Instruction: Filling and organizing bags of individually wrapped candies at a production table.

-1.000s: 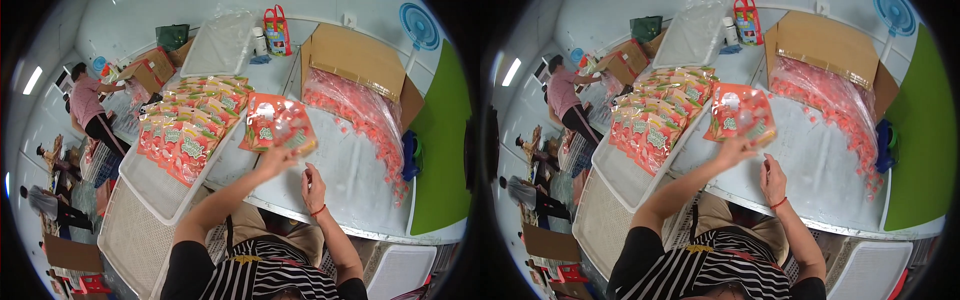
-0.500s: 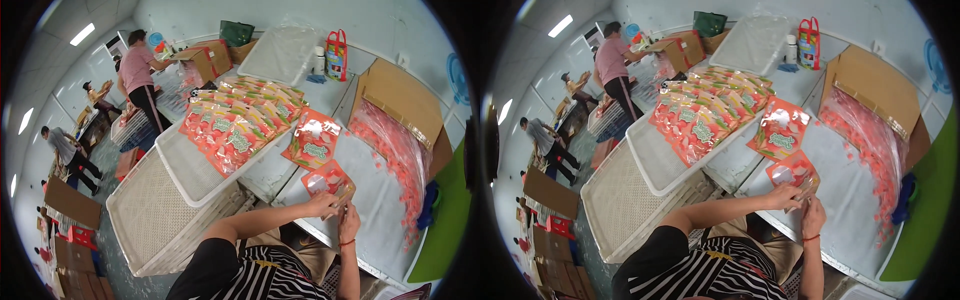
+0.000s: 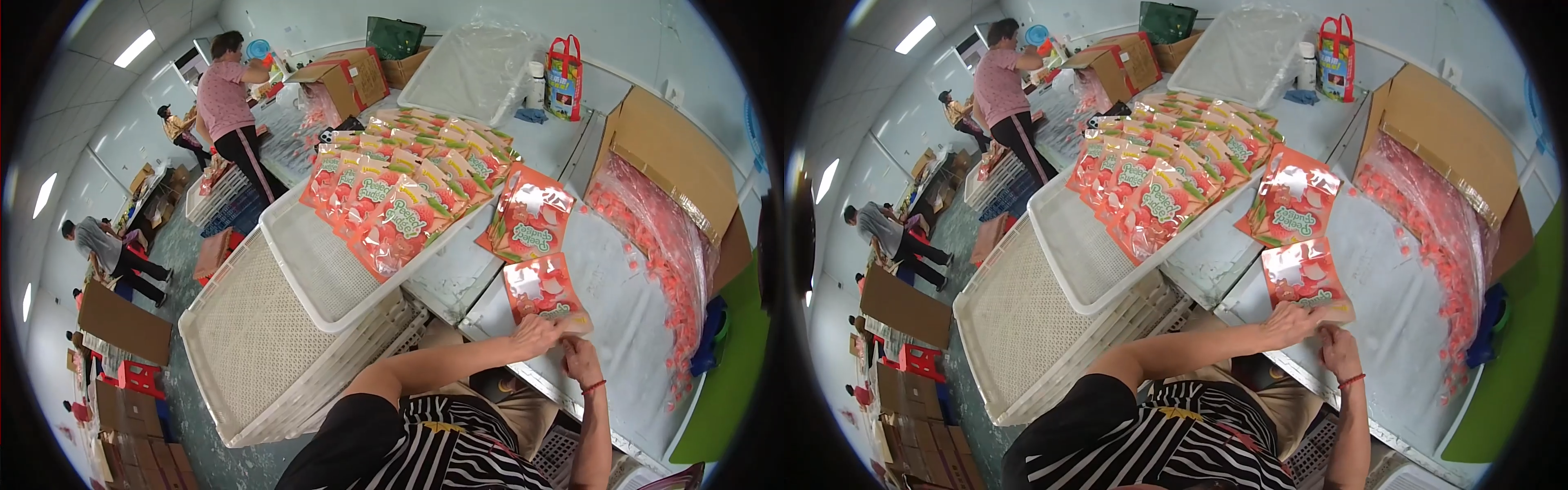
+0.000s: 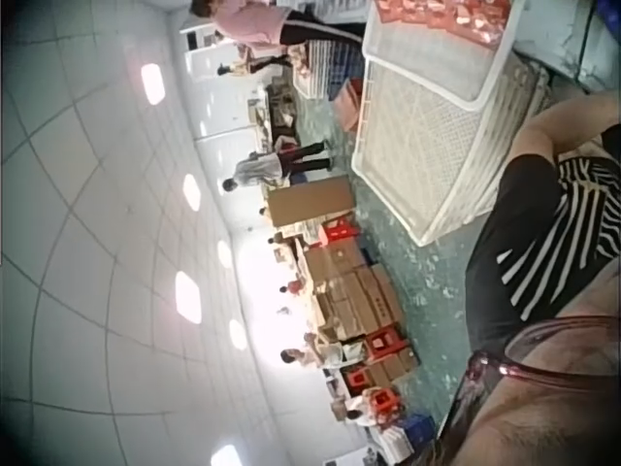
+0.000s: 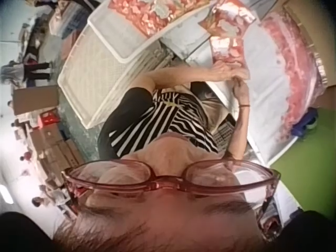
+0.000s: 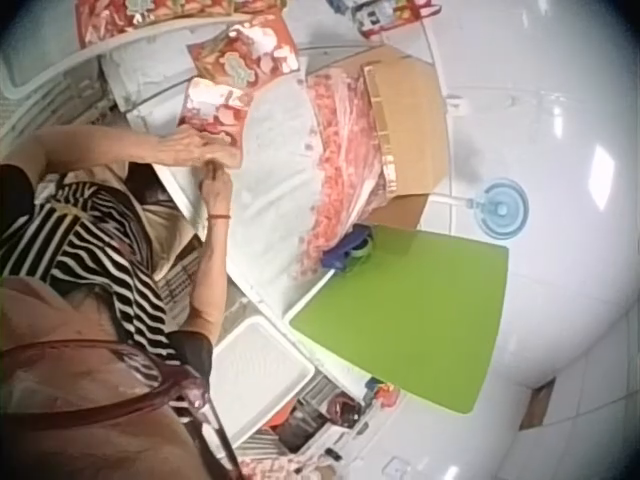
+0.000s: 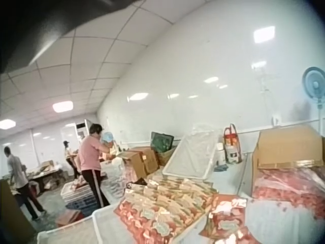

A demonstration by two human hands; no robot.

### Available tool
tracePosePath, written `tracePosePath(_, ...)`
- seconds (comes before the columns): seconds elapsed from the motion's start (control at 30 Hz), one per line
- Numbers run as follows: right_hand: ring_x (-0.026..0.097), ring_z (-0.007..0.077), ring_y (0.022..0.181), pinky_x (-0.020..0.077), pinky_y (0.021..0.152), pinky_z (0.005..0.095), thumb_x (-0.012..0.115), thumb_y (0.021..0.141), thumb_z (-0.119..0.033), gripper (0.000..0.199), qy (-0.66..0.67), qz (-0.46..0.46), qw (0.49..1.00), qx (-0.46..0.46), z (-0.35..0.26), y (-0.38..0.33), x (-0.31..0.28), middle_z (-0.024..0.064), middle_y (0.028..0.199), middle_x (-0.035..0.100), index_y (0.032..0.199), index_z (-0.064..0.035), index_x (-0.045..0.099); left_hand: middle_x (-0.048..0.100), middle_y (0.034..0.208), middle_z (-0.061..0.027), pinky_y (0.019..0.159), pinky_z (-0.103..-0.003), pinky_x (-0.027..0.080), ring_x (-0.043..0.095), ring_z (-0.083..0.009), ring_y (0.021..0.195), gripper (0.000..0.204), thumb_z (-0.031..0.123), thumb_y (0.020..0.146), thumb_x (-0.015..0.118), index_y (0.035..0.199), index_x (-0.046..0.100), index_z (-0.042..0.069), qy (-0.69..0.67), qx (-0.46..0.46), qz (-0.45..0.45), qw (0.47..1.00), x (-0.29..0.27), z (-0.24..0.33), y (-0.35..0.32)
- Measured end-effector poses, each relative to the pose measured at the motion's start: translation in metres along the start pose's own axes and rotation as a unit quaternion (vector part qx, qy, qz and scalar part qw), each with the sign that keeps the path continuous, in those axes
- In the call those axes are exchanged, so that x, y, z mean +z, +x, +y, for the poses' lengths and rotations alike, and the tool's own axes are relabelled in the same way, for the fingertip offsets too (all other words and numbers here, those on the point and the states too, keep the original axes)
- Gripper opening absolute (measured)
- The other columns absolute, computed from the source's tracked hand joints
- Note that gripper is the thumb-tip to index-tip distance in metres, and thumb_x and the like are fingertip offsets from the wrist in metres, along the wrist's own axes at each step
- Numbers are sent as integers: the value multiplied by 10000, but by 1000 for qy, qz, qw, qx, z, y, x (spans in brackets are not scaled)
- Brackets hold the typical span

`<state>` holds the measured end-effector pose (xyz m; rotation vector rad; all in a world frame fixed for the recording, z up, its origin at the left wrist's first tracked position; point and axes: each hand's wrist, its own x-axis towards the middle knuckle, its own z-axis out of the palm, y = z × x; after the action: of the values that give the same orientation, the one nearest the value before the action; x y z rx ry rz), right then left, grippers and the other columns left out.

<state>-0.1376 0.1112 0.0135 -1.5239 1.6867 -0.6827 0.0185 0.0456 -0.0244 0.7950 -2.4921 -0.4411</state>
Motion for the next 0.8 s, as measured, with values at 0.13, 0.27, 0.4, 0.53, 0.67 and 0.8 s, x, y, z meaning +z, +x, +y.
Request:
tracePosePath(0.13,373,95,326,321,344,238,463,947,-170,232,387,-28,906,171,19,-2,0,-10,457,434,825,-38,609,636,775,-162,469,-451,469,637,-338,616,497,74,795,516,1286,441,48,34,46,48,997,-2,13,8)
tracePosePath(0.27,308,77,353,288,338,232,472,951,-200,240,433,126,878,159,-11,4,6,-21,523,417,767,-69,552,646,818,-113,510,-401,510,650,-289,672,429,113,799,541,1227,510,96,-9,-13,64,998,-12,15,1)
tracePosePath(0.4,336,60,386,230,317,210,498,942,-181,147,510,-156,815,225,28,0,-3,-17,600,461,853,-81,559,641,867,-117,520,-376,515,651,-278,710,447,116,783,560,1228,510,98,-29,72,96,992,-10,15,3)
tracePosePath(0.53,554,136,530,417,395,239,501,944,-180,170,657,-145,704,227,55,-1,-12,63,749,586,1038,-52,562,632,788,-131,512,-390,507,639,-303,657,519,91,757,582,1267,485,101,-50,98,148,983,13,30,5)
tracePosePath(0.67,527,248,1151,443,995,408,533,921,-145,387,698,-78,704,106,41,-5,-7,99,1249,533,1284,-37,453,581,595,-101,454,-394,479,602,-300,510,520,95,787,568,1292,446,82,-67,95,101,988,5,37,3)
tracePosePath(0.8,560,239,1103,496,923,391,550,882,-129,404,646,-109,754,42,51,-20,-8,104,1219,555,1263,-18,474,564,590,-118,425,-397,467,610,-263,520,451,134,812,550,1241,459,32,-49,210,76,974,5,65,5)
